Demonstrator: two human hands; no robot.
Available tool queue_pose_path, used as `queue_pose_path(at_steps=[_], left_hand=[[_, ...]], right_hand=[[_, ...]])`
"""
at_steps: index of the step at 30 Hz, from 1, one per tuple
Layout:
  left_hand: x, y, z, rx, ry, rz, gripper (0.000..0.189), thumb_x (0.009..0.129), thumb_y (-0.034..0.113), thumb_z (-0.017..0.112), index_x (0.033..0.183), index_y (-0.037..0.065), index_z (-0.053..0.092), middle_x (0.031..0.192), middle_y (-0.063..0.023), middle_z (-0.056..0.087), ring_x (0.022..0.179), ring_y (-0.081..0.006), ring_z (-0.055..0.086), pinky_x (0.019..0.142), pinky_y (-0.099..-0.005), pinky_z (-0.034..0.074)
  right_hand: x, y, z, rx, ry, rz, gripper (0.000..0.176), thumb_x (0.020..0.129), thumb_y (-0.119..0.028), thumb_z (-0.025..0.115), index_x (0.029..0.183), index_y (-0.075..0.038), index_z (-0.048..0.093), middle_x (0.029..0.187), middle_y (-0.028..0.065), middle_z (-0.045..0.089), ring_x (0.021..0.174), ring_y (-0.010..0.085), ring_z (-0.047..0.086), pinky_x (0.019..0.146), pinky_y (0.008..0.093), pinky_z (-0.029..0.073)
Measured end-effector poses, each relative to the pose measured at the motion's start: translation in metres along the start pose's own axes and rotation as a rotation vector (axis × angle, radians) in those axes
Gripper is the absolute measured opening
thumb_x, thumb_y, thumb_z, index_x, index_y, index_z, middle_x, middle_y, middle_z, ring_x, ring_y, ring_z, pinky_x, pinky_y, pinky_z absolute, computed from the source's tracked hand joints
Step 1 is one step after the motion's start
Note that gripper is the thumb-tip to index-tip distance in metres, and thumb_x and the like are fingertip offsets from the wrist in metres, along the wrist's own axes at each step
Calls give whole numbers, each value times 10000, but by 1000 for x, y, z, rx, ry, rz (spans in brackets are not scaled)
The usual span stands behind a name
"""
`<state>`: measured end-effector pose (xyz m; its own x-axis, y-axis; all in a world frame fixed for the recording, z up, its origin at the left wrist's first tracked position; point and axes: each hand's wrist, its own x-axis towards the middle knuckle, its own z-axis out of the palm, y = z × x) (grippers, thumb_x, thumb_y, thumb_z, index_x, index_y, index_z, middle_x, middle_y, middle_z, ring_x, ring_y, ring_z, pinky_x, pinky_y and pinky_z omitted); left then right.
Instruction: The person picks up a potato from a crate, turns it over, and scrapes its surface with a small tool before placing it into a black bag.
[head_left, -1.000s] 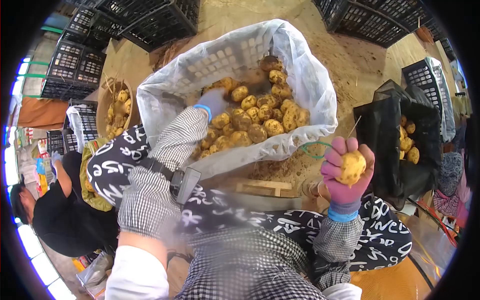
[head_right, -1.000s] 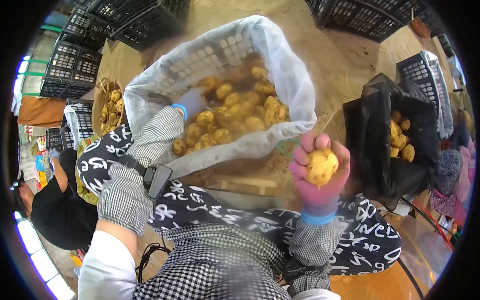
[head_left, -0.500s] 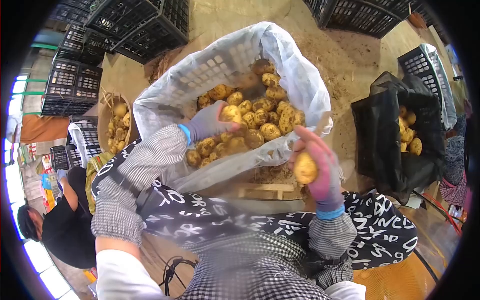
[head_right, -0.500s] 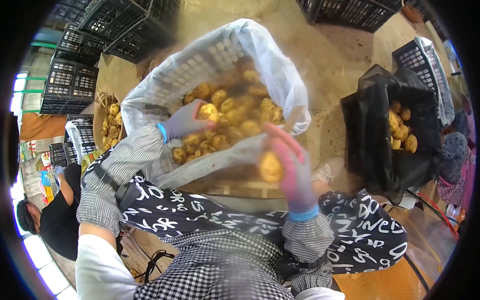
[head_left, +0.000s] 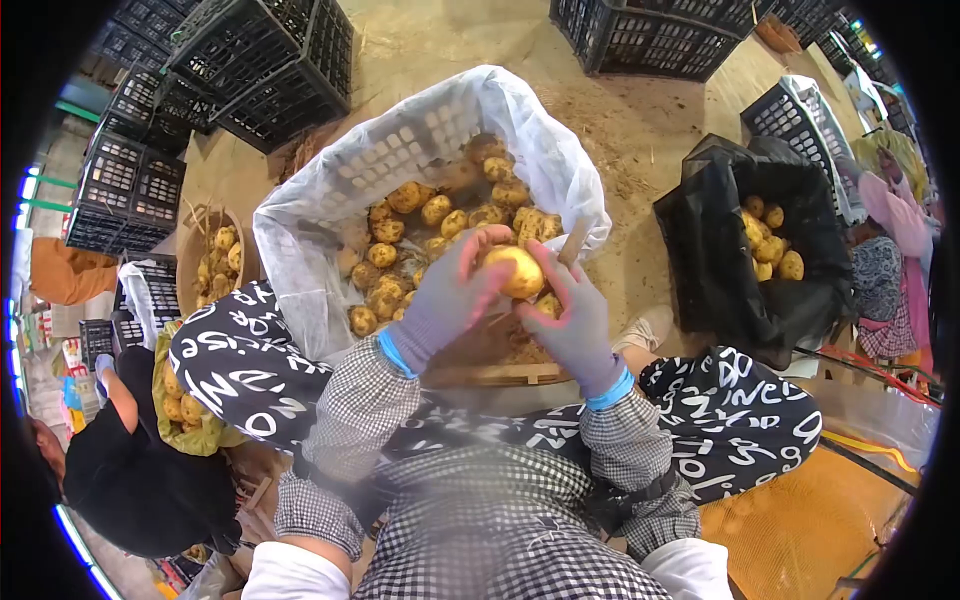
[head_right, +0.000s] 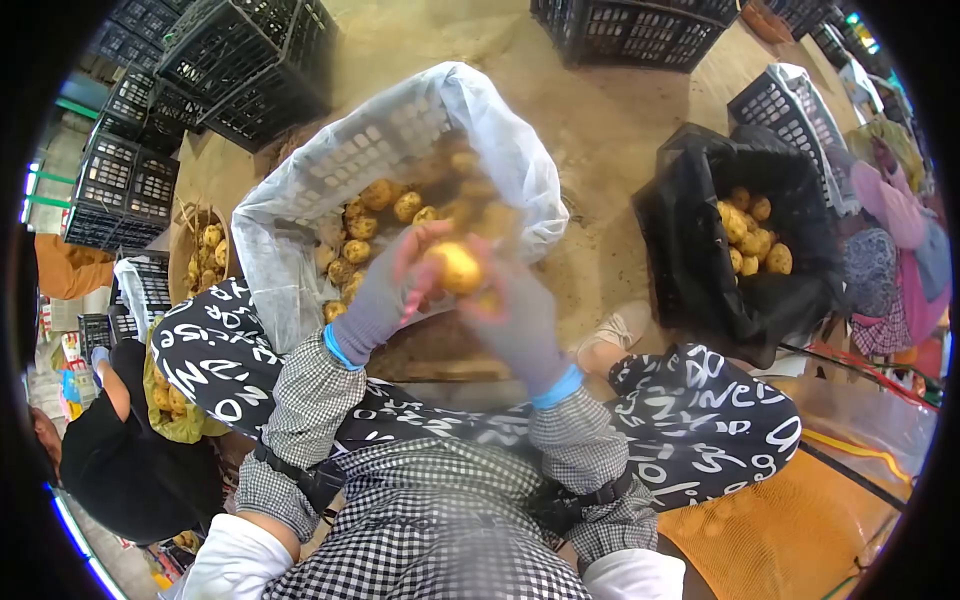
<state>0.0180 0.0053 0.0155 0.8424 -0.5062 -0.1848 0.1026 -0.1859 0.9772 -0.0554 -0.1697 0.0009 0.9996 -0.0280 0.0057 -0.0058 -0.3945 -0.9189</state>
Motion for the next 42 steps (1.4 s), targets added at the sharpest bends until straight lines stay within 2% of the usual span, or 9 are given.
queue_pose_path(at_steps=[4, 10, 19, 25, 28, 32, 34, 39, 42], left_hand=[[-9, -9, -3, -480, -176, 15, 569, 873, 109, 704, 1369, 22, 440, 1322, -75, 526, 1100, -178, 570, 902, -290, 514], [-3, -9, 5, -271, -92, 172, 741, 806, 41, 741, 1453, 35, 382, 1384, -102, 484, 1318, -172, 420, 978, -280, 473], [-4, -6, -9, -663, -162, -139, 576, 901, 74, 676, 1409, -32, 426, 1382, -104, 496, 1179, -170, 550, 989, -288, 469], [-1, -21, 10, -145, -16, 193, 485, 928, 291, 673, 1306, 7, 563, 1222, -73, 626, 1087, -135, 586, 917, -274, 496], [5, -21, 3, -468, -61, 10, 433, 946, 290, 647, 1280, 21, 590, 1139, -44, 663, 999, -112, 606, 873, -261, 506], [27, -39, -14, -117, 302, 140, 335, 947, 189, 620, 1235, 17, 617, 1075, -45, 669, 785, -61, 569, 676, -189, 474], [52, -69, -58, -244, 561, 147, 299, 925, 98, 591, 1209, 11, 624, 959, -34, 647, 673, -50, 518, 549, -180, 410], [107, -150, -156, -55, 979, -128, 336, 830, 82, 635, 1150, -17, 628, 698, -41, 598, 626, -119, 545, 507, -261, 398], [108, -228, -203, 658, 550, -589, 551, 753, 293, 744, 1152, -57, 598, 826, -174, 674, 815, -315, 657, 688, -373, 500]], right_hand=[[1, 3, 3, -122, 99, -56, 652, 840, -106, 684, 1431, -3, 429, 1306, 96, 549, 1122, 162, 561, 908, 296, 483], [0, -6, -2, 783, -49, 218, 654, 887, -174, 662, 1444, 32, 388, 1360, 97, 512, 1201, 169, 516, 1028, 306, 405], [1, -2, -2, 748, -83, 208, 519, 905, -84, 652, 1378, 39, 479, 1233, 73, 607, 1099, 139, 572, 962, 283, 457], [1, 7, -4, 760, -89, 244, 629, 890, -272, 670, 1396, 35, 459, 1313, 96, 555, 1207, 153, 507, 1042, 302, 384], [-1, 4, -7, 694, -118, 213, 596, 909, -288, 635, 1384, 34, 475, 1262, 94, 588, 1129, 146, 561, 966, 287, 452], [-2, 52, -33, 225, 102, -5, 450, 940, -291, 588, 1283, -3, 558, 1094, 95, 649, 880, 155, 648, 734, 275, 544], [12, 21, -57, 1014, 504, 310, 345, 948, -298, 587, 1175, -38, 603, 992, 105, 669, 751, 184, 666, 648, 297, 569], [9, 92, -187, 1546, 661, 36, 429, 907, -256, 598, 1271, -33, 559, 1241, 166, 621, 992, 268, 650, 869, 423, 553], [0, 104, -195, 1642, 564, 5, 480, 949, -256, 538, 1353, 0, 498, 1358, 165, 558, 1014, 264, 644, 883, 410, 538]])
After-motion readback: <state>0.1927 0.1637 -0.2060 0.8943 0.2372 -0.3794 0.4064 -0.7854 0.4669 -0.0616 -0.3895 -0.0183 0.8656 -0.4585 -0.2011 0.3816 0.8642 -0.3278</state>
